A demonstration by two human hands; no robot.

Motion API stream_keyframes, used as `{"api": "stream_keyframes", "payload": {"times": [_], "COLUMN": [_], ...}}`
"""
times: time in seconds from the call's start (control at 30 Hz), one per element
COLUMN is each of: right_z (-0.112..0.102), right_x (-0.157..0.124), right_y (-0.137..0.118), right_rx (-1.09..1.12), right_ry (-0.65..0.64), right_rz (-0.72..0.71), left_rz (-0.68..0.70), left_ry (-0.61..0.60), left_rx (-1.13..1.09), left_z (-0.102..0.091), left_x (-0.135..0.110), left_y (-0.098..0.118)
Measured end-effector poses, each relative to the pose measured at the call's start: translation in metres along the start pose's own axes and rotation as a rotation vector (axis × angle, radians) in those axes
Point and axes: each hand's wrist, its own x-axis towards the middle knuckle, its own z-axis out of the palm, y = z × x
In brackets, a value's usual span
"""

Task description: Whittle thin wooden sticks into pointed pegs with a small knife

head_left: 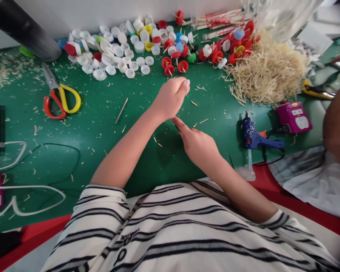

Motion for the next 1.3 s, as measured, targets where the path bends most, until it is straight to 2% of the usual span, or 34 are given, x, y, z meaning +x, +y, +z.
{"api": "stream_keyframes", "payload": {"times": [0.3,0.67,0.83,1.2,1.3], "right_z": [-0.008,-0.019,-0.020,-0.014,-0.011], "right_x": [0.008,0.017,0.023,0.023,0.021], "right_y": [0.002,-0.001,-0.003,-0.001,0.000], "right_rx": [-0.024,-0.017,0.003,0.026,0.035], "right_ry": [0.011,0.017,0.031,0.035,0.034], "right_rz": [-0.028,-0.062,-0.068,-0.072,-0.066], "left_rz": [0.043,0.049,0.034,-0.036,-0.016], "left_ry": [0.097,0.105,0.140,0.048,0.012], "left_rx": [0.080,0.134,0.094,-0.048,-0.074], "left_z": [-0.006,-0.008,-0.011,-0.019,-0.018], "left_x": [-0.003,-0.003,-0.001,0.002,0.001], "left_y": [0.004,0.004,-0.003,-0.013,-0.013]}}
